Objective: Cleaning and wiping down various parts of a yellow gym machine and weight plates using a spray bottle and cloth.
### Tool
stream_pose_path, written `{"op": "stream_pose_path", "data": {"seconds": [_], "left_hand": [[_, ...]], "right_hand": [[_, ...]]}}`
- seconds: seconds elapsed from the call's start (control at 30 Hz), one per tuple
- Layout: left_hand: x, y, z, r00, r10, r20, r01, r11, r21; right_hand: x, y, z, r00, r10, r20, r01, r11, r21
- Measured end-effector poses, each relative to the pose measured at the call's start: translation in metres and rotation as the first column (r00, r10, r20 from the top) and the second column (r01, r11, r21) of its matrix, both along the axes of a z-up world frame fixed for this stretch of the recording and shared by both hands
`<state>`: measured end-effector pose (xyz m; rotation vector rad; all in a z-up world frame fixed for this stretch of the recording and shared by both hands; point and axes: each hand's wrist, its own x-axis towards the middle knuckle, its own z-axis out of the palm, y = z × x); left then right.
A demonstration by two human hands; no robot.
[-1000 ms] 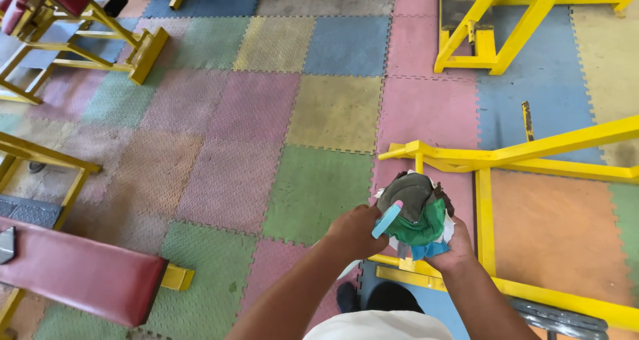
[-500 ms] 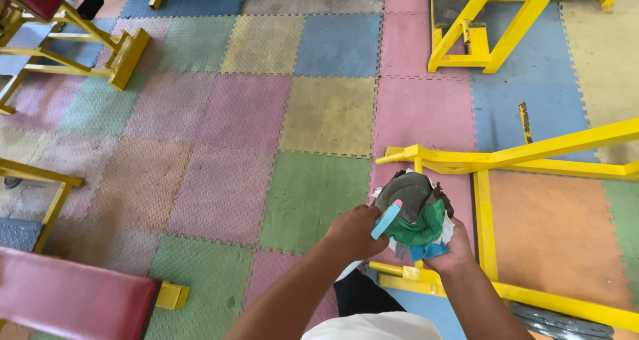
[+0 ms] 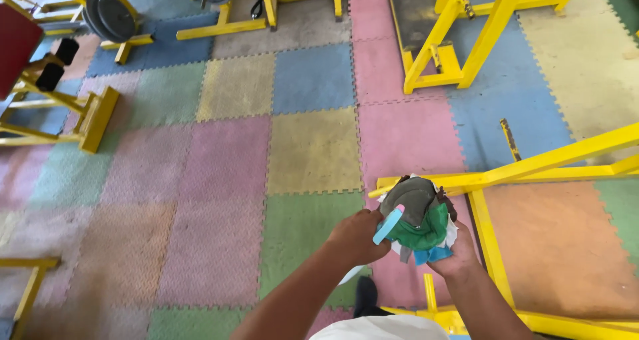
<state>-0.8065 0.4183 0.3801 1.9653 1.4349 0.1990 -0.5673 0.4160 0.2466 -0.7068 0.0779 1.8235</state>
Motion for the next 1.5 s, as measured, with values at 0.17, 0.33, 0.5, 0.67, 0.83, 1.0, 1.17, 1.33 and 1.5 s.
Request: {"op": "stream_pose_path", "data": {"seconds": [0.17,0.33,0.5,0.67,0.83,1.0,1.17,1.33,1.5], "left_hand": [[-0.003,0.045,0.011,0.999,-0.054,0.003,0.054,0.998,0.026],[0.001,0.091,0.020,0.992,-0.126,0.013,0.126,0.992,-0.025],[-0.004,0.136,-0.003,0.969,-0.245,0.008,0.244,0.967,0.068],[-0.014,0.190,0.009,0.943,-0.331,0.038,0.328,0.942,0.076],[-0.027,0.245,0.013,0.884,-0.467,0.032,0.463,0.882,0.089],[-0.041,0.292,0.013,0.749,-0.622,0.228,0.566,0.779,0.269],[-0.032,0.310,0.012,0.697,-0.677,0.234,0.649,0.735,0.195],[-0.003,0.328,0.007,0.609,-0.738,0.290,0.676,0.675,0.297],[0.042,0.352,0.006,0.542,-0.711,0.448,0.704,0.675,0.221]], "right_hand": [[-0.003,0.031,0.017,0.999,-0.052,-0.015,0.053,0.996,0.074],[0.000,0.058,0.022,0.994,-0.113,-0.015,0.113,0.990,0.088],[-0.003,0.073,0.009,0.974,-0.228,0.007,0.227,0.973,0.035],[-0.038,0.102,0.058,0.945,-0.324,-0.046,0.327,0.943,0.064],[-0.073,0.130,0.070,0.903,-0.420,-0.095,0.428,0.899,0.096],[-0.095,0.138,0.048,0.817,-0.576,-0.017,0.576,0.817,0.016],[-0.110,0.140,0.058,0.719,-0.695,0.018,0.695,0.718,-0.022],[-0.104,0.152,0.094,0.642,-0.767,-0.011,0.767,0.642,0.014],[-0.068,0.172,0.109,0.619,-0.779,-0.100,0.785,0.618,0.041]]}}
